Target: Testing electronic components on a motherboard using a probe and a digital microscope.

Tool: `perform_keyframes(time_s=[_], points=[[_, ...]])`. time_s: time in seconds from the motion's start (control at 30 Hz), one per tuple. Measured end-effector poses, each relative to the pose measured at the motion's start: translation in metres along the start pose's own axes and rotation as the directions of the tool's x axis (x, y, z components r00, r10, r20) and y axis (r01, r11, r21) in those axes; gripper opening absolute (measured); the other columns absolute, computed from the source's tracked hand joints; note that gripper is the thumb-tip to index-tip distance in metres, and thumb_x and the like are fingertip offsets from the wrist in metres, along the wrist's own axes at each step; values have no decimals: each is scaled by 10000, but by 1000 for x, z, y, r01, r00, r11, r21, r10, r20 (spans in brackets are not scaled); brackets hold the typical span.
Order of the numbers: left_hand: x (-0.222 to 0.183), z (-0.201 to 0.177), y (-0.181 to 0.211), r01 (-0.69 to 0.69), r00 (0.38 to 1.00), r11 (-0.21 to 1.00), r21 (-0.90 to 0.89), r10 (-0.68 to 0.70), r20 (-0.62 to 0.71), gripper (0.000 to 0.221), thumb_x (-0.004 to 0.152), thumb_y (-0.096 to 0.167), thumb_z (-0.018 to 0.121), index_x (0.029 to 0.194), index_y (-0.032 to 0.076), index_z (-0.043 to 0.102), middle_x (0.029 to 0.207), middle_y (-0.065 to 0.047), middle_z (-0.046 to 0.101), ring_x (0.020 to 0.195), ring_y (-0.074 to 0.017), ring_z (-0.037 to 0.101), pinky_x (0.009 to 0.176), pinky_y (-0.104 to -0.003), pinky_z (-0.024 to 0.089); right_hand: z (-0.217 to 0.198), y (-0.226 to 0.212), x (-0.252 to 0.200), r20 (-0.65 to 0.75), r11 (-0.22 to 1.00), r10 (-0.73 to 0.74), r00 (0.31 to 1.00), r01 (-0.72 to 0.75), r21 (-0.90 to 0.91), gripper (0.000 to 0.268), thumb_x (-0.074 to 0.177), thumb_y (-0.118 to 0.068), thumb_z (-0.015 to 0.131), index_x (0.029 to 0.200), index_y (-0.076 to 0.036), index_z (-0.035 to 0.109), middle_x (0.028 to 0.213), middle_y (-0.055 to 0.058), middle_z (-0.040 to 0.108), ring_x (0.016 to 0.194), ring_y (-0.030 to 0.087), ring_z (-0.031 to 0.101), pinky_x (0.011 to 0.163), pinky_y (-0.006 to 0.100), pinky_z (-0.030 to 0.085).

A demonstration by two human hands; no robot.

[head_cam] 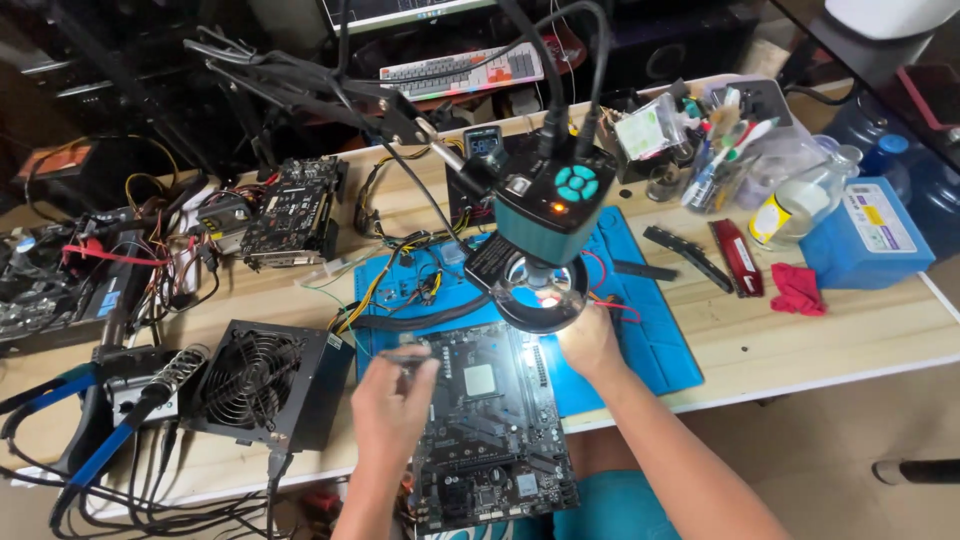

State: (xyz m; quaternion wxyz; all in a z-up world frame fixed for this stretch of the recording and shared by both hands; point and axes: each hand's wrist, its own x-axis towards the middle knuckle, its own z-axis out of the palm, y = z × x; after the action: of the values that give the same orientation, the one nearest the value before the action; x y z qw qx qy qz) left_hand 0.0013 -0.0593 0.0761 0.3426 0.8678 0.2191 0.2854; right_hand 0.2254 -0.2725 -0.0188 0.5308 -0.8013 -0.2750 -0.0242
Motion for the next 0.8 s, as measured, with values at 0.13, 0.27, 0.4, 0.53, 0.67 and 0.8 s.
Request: perform_keyframes(time_s=[0.13, 0.27, 0.4, 0.53, 0.67, 0.8], points=[[12, 16, 66, 137, 917, 991, -6, -124, 380, 292, 1032, 340, 675, 1217, 216, 863, 1127, 21, 879, 756, -92, 734, 659, -265, 589, -13, -30, -2, 37, 992, 78, 996, -82, 95, 357, 1040, -199, 540, 1020, -28, 853, 995, 86, 863, 1021, 206, 772, 863, 406, 597], [17, 73, 67, -62, 950, 992, -112, 93, 298, 243, 1034, 362, 704, 1111, 186, 854, 1105, -76, 866, 1099, -317, 813, 978, -470, 631, -16, -15, -3, -74, 977, -59, 996, 73, 200, 344, 940, -99, 569, 628, -75, 713, 557, 100, 660, 629, 272, 671, 737, 430, 602], [25, 108, 91, -42, 943, 999, -4, 41, 330, 374, 1016, 454, 664, 907, 125, 805, 916, -116, 817, 990, -404, 787, 871, -572, 630, -37, -74, 0, -66, 966, -26, 998, 42, 254, 325, 1042, -195, 546, 827, -90, 767, 680, 100, 747, 750, 245, 744, 825, 431, 620], [17, 147, 85, -223, 926, 955, 198, 144, 349, 423, 1078, 444, 591, 806, 180, 781, 760, -95, 787, 853, -409, 807, 740, -565, 654, -32, -26, 0, -42, 966, 51, 998, -39, 254, 385, 1158, -310, 500, 1177, -94, 818, 950, 192, 815, 973, 285, 767, 970, 526, 596], [-16, 130, 114, -325, 878, 901, 286, 176, 444, 303, 1054, 335, 593, 876, 127, 724, 675, -131, 723, 747, -424, 803, 681, -561, 653, -19, 6, -2, 0, 942, 117, 993, -111, 316, 394, 1174, -348, 495, 1202, -93, 794, 883, 220, 775, 914, 284, 727, 956, 534, 599], [-77, 117, 152, -448, 743, 871, 201, 237, 626, 226, 840, 271, 583, 622, 212, 574, 501, -26, 492, 511, -320, 653, 455, -416, 500, -28, -29, 0, 27, 934, 255, 966, -254, 250, 443, 1152, -397, 487, 1112, -112, 823, 649, 122, 681, 761, 253, 693, 868, 475, 629]])
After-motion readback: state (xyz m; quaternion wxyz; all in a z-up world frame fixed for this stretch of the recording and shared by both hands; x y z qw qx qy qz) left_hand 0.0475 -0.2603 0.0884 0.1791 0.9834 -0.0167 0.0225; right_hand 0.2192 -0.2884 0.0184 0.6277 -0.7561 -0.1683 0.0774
